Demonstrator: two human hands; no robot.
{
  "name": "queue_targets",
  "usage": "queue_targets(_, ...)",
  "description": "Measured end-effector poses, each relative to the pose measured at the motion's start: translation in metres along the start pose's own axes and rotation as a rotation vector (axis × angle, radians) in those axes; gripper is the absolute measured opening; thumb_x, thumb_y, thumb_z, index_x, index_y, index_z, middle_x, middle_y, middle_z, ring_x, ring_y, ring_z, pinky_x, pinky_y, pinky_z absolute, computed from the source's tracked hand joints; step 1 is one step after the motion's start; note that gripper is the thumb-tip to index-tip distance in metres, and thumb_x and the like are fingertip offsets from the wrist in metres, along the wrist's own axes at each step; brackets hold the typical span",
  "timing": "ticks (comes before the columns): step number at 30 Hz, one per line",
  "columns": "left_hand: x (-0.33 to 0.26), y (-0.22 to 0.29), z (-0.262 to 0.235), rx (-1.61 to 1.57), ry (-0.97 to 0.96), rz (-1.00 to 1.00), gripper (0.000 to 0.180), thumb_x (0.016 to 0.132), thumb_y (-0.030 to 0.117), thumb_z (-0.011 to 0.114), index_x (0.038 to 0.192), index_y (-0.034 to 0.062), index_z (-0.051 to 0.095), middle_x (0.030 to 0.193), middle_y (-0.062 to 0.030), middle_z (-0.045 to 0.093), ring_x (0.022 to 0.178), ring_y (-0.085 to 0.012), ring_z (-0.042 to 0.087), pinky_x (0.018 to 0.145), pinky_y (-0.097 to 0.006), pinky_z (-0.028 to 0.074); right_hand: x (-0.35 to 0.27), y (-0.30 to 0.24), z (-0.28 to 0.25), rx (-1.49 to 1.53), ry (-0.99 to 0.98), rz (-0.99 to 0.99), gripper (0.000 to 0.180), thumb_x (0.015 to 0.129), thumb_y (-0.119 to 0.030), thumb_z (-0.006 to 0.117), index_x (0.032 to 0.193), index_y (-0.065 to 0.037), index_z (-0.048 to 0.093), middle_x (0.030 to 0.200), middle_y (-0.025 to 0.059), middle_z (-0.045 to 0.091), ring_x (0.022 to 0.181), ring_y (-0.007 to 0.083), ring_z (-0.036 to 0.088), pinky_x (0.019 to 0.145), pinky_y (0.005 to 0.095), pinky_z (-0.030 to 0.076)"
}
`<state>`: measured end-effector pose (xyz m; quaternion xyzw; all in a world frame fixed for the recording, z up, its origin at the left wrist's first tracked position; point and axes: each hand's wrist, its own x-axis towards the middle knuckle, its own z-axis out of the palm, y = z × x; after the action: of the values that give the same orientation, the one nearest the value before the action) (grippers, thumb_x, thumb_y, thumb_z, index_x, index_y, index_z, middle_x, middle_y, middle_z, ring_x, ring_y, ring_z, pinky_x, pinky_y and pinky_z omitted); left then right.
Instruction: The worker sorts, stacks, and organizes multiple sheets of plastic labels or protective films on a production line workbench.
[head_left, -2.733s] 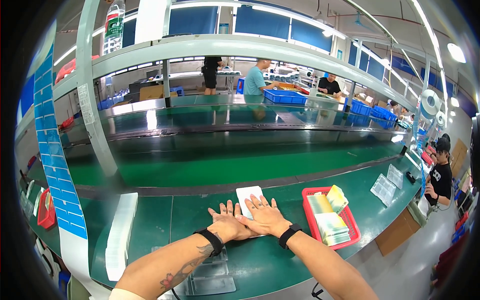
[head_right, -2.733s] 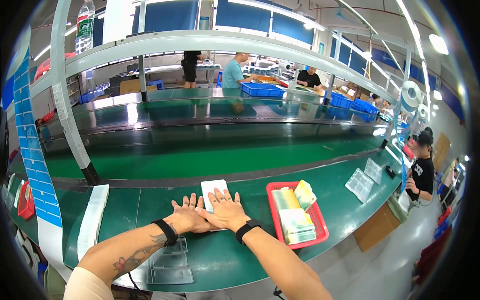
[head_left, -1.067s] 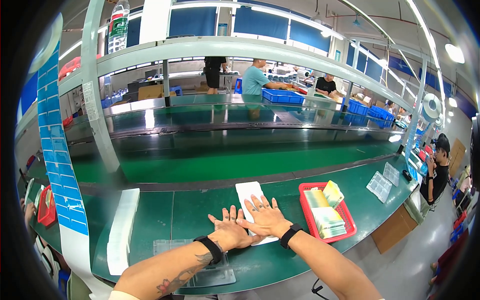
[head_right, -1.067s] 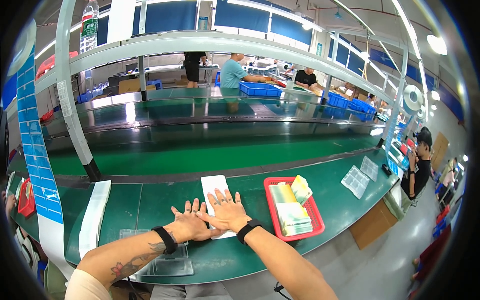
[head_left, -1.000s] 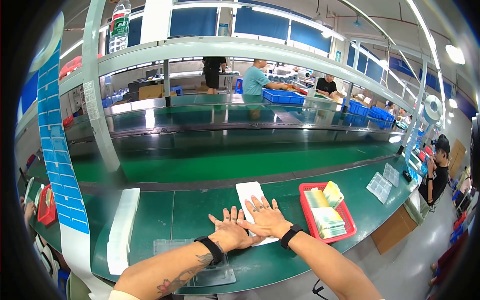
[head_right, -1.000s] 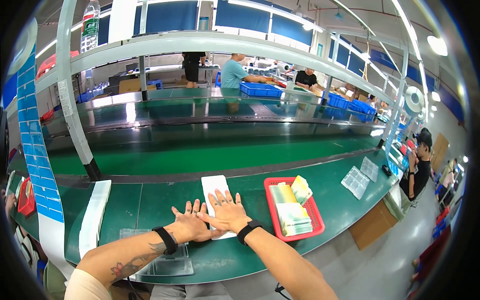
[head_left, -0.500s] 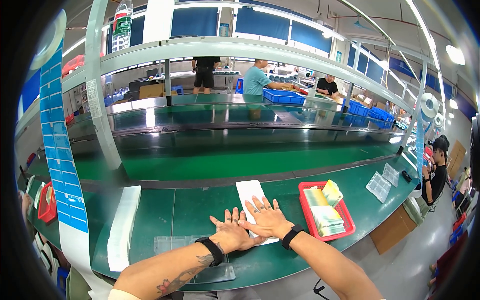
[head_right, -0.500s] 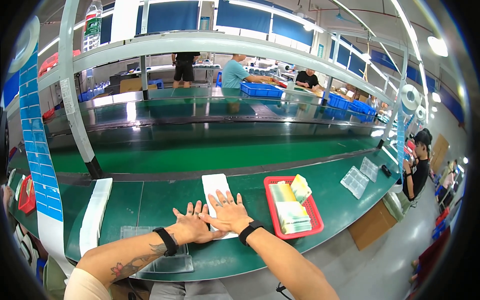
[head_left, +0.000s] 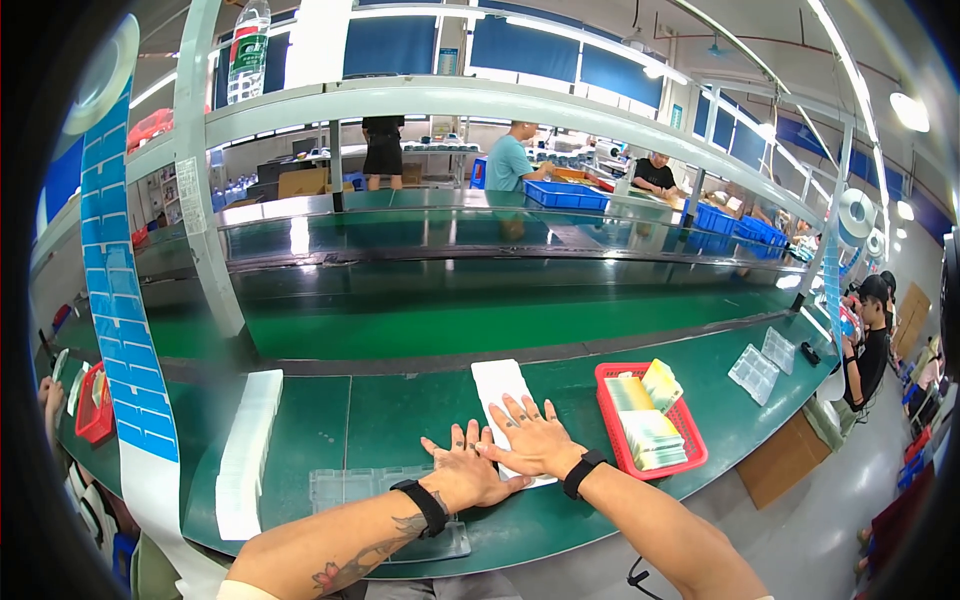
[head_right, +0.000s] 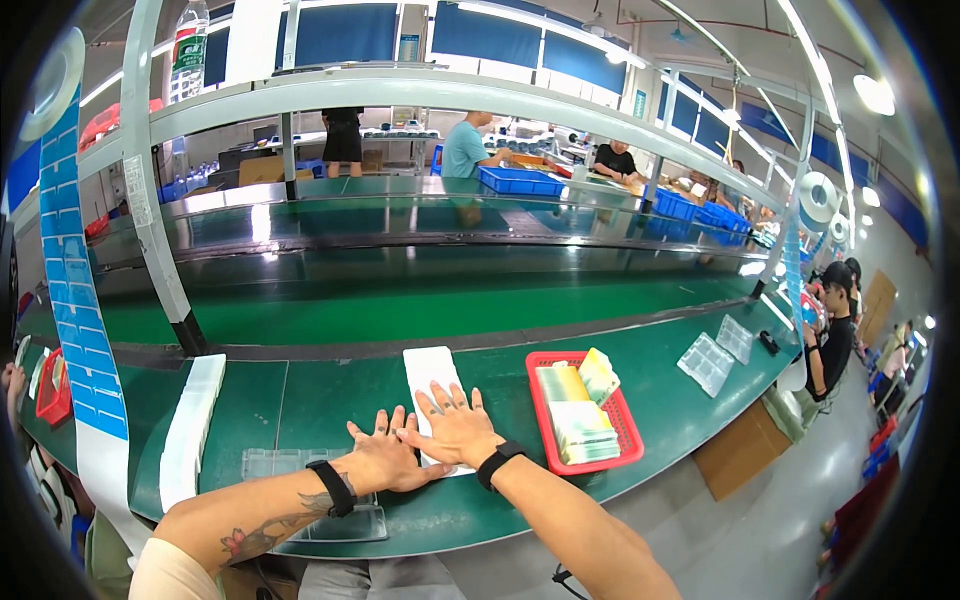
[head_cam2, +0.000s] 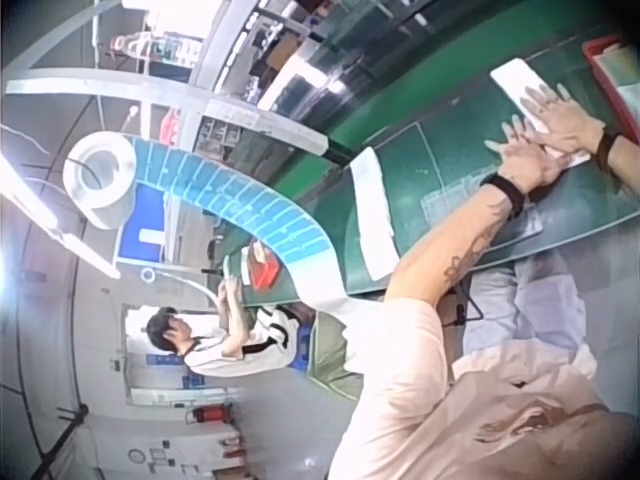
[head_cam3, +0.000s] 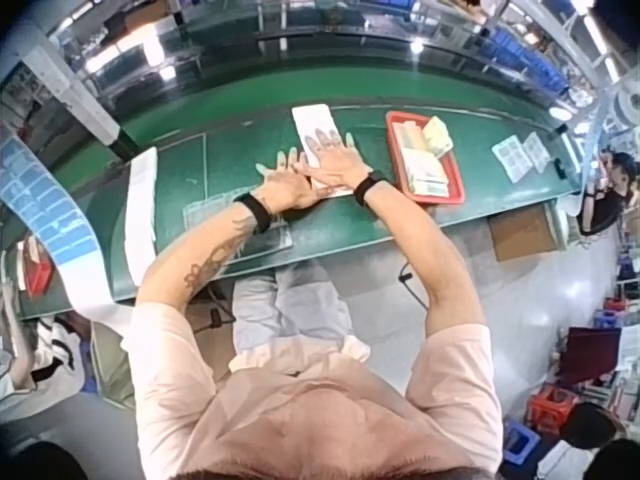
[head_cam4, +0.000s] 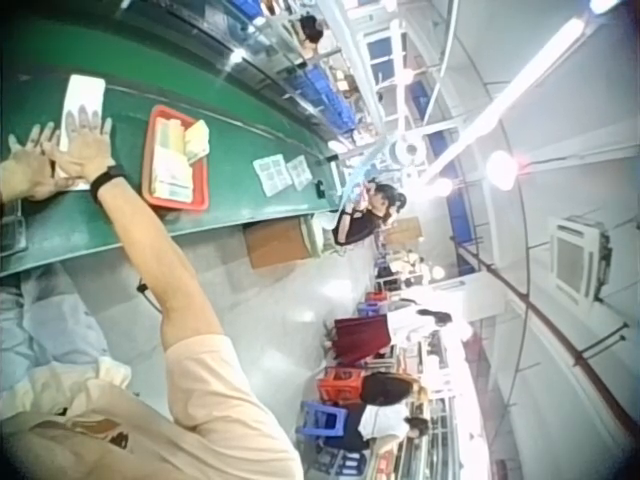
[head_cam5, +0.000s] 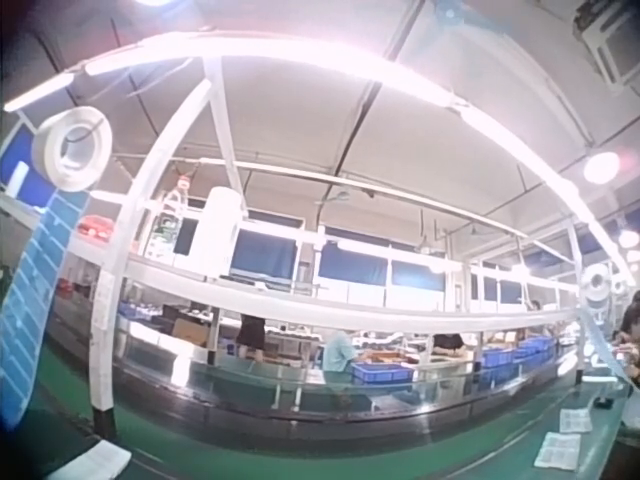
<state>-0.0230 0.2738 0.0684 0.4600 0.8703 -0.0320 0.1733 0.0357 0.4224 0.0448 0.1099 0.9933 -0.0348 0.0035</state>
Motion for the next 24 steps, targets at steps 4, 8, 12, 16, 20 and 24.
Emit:
queue_targets(4,0.002,0.001,0.002,0.004,-0.013,0.006,0.115,0.083,0.086,0.033,0.158,0.0012,0.013,0.166,-0.0185,0.011,0.152,-0.0408,0.011,0.111,-0.075,0.015,-0.003,0.001,0.000,0.006,0.000,0.018,0.091,0.091,-0.075,0.036,0.157,-0.014,0.029,0.164,0.0157,0.023,0.149,0.0410,0.022,0.119,0.0628,0.013)
queue_targets(8,0.002,0.003,0.005,0.019,-0.012,0.009,0.111,0.086,0.083,0.033,0.159,0.0024,0.013,0.166,-0.0174,0.010,0.153,-0.0400,0.009,0.112,-0.075,0.015,-0.008,0.000,0.001,0.003,0.009,0.022,0.091,0.091,-0.075,0.036,0.157,-0.014,0.028,0.164,0.0161,0.023,0.149,0.0412,0.022,0.119,0.0628,0.014)
queue_targets(12,0.001,0.002,0.010,0.008,-0.001,0.003,0.108,0.087,0.081,0.033,0.159,0.0033,0.013,0.166,-0.0168,0.010,0.153,-0.0393,0.009,0.112,-0.075,0.014,-0.009,-0.003,0.000,-0.010,-0.007,0.015,0.091,0.091,-0.075,0.036,0.158,-0.014,0.027,0.164,0.0161,0.022,0.149,0.0416,0.021,0.119,0.0626,0.014)
queue_targets(16,-0.002,0.003,0.012,-0.001,-0.001,0.005,0.105,0.089,0.080,0.032,0.159,0.0040,0.013,0.167,-0.0165,0.010,0.153,-0.0384,0.008,0.111,-0.075,0.014,-0.014,-0.003,0.000,-0.020,-0.012,0.021,0.090,0.091,-0.075,0.036,0.158,-0.016,0.025,0.164,0.0166,0.021,0.149,0.0423,0.021,0.119,0.0624,0.014)
queue_targets(20,-0.002,0.003,0.012,-0.006,-0.002,0.004,0.104,0.089,0.079,0.032,0.159,0.0042,0.013,0.167,-0.0165,0.009,0.153,-0.0379,0.008,0.111,-0.076,0.014,-0.014,-0.002,0.002,-0.031,-0.002,0.011,0.090,0.091,-0.075,0.035,0.159,-0.017,0.025,0.164,0.0170,0.021,0.149,0.0428,0.021,0.119,0.0623,0.014)
queue_targets(24,-0.004,0.003,0.011,-0.001,-0.011,0.005,0.104,0.089,0.079,0.032,0.159,0.0043,0.013,0.167,-0.0167,0.009,0.153,-0.0380,0.008,0.111,-0.075,0.014,-0.014,-0.003,0.005,-0.027,0.002,0.017,0.090,0.091,-0.075,0.035,0.159,-0.017,0.025,0.164,0.0170,0.021,0.149,0.0429,0.021,0.119,0.0622,0.014)
